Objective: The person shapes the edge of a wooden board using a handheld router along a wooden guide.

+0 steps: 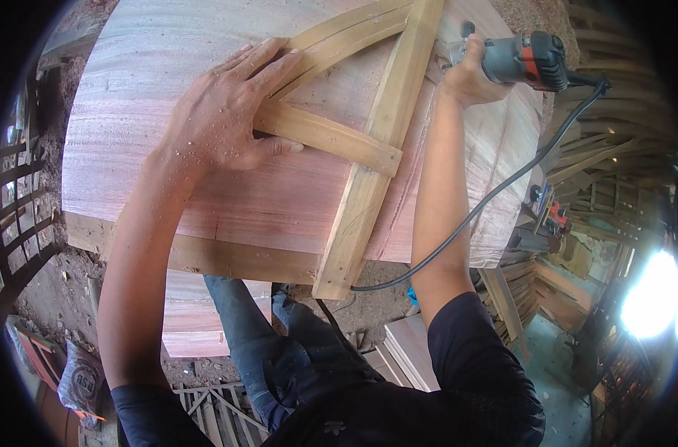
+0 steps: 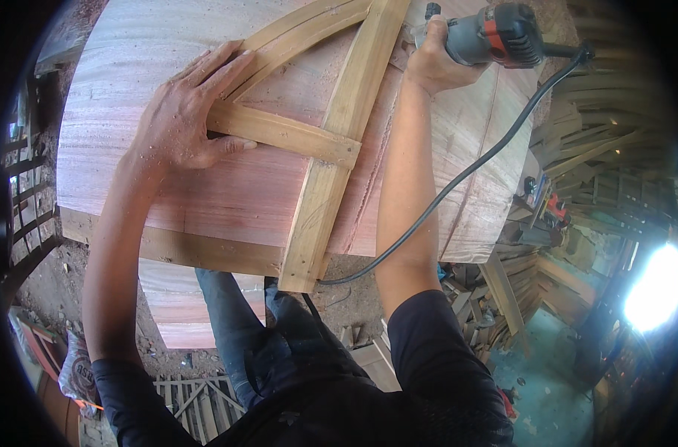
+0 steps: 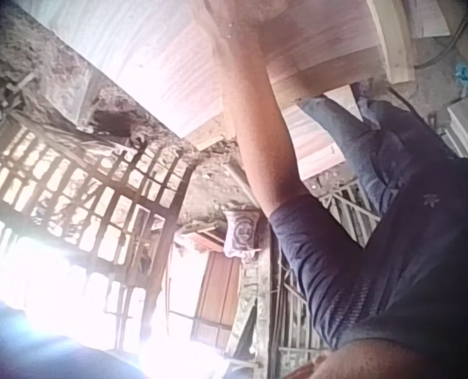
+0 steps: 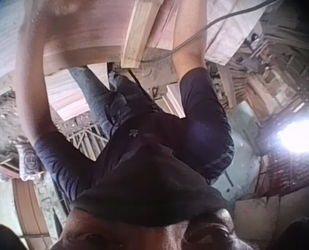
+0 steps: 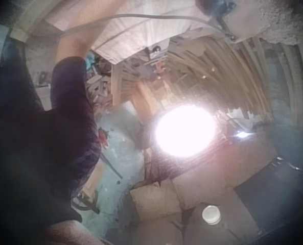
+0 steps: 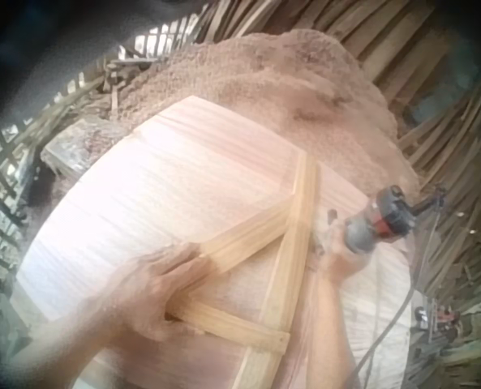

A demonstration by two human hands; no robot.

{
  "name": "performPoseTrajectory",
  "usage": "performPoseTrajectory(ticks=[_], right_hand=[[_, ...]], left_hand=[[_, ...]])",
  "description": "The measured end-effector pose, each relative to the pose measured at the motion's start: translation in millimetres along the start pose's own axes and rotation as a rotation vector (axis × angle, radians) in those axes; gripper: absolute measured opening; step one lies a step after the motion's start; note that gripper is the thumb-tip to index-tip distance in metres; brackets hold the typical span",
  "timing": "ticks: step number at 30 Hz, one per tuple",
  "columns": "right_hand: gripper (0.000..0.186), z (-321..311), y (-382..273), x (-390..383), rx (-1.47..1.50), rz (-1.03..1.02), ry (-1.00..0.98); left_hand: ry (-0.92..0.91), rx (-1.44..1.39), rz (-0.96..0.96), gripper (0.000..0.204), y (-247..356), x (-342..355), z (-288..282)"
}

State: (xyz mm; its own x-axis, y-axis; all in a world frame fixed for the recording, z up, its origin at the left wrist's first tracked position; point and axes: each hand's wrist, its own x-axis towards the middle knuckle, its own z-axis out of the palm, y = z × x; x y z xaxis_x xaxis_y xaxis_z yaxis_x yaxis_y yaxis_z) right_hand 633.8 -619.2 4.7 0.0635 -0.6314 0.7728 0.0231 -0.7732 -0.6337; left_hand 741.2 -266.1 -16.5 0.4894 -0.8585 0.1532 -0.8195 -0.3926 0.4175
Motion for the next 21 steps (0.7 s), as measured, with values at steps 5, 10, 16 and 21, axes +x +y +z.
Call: performPoseTrajectory(ticks=[5,10,16,21], right_hand=[[0.061,1.9,2.8,1.7,-0.008,-0.009,0.01],[0.062,4.5,2.6,2.3,-0.035,-0.012,0.031],[0.062,7.4,4.1,4.4,-0.041,-0.017,0.041],[0.065,7.3,6.7,6.4,-0.042,-0.028,0.025]], left_hand=[[0.012,-0.004,0.01,0.127,-0.3,0.2,-0.3],[-0.008,0.028,0.002,0.126,0.8,0.3,-1.4],[-0.012,0.024,0.001,0.125,1.1,1.2,-3.0],[-0.004,0.001,0.002,0.123,1.2,0.9,-2.8]])
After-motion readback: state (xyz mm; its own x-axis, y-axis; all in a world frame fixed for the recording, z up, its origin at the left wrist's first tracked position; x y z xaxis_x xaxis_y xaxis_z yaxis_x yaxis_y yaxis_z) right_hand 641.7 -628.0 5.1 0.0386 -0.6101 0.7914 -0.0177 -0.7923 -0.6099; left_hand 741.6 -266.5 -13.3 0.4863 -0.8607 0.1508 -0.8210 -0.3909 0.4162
